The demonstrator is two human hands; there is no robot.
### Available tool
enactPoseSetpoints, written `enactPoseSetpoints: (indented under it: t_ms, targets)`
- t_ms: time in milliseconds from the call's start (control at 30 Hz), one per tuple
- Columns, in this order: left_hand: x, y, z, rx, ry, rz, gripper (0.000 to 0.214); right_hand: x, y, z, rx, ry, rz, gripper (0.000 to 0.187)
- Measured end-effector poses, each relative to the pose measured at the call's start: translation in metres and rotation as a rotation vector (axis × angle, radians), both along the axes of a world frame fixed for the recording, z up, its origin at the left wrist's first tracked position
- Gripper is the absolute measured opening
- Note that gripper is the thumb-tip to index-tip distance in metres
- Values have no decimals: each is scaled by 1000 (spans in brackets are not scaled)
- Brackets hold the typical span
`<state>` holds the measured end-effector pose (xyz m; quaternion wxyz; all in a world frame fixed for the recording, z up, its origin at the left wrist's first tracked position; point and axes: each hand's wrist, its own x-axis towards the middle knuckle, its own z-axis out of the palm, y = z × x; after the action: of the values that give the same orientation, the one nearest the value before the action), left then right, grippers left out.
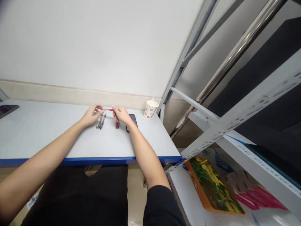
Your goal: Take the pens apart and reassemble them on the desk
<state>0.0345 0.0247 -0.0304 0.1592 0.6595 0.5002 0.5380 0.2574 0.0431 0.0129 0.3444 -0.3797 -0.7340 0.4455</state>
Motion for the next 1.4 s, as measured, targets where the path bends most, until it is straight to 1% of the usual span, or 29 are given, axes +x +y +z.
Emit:
enactPoseSetpoints:
  t_ms: [33, 100, 233, 333, 433, 533, 633, 767, 833, 900, 1033, 1067, 1167, 1200, 1267, 1333, 1400]
  targets:
    - [0, -1, -2, 30, 108, -4, 31, 3, 3, -1, -19, 20, 14, 56]
    - [1, -4, -3, 34, 226, -43, 31, 8, 7, -3, -46, 53, 38, 59]
    - [3, -10, 3, -23, 330, -164, 40, 16, 13, -7, -47, 93, 60, 66]
    - [5, -12, 7, 26, 418, -198, 45, 24, 17, -6, -29, 8, 84, 69]
    - [6, -12, 7, -10, 346, -220, 44, 29, 21, -5, 23, -53, 143, 67]
    - [5, -13, 6, -73, 268, -235, 41, 29, 22, -6, 54, -52, 175, 63]
    - [5, -15, 8, -101, 220, -238, 42, 27, 21, -7, 80, -47, 202, 57]
    - [7, -19, 10, -115, 95, -205, 47, 28, 20, -4, 177, 47, 183, 43]
    - [10, -20, 10, -138, 53, -214, 49, 29, 21, -3, 179, 93, 195, 38]
    - [11, -20, 9, -160, 52, -219, 50, 29, 23, -4, 170, 88, 203, 36]
    - [11, -19, 6, -164, 96, -185, 53, 29, 28, -9, 148, -53, 171, 43]
    - [11, -19, 5, -171, 106, -184, 53, 30, 28, -10, 142, -74, 178, 42]
    - [10, -18, 4, -212, 100, -201, 53, 30, 28, -9, 153, -32, 174, 21]
    - [10, -17, 4, -221, 89, -208, 53, 30, 26, -8, 157, -16, 162, 19]
    - [10, -17, 3, -222, 67, -222, 53, 30, 24, -7, 158, -49, 163, 20]
    - [10, -17, 2, -222, 61, -233, 53, 29, 22, -6, 161, -117, 193, 27]
    - [10, -16, 1, -237, 58, -234, 52, 28, 21, -7, 186, -127, 195, 24]
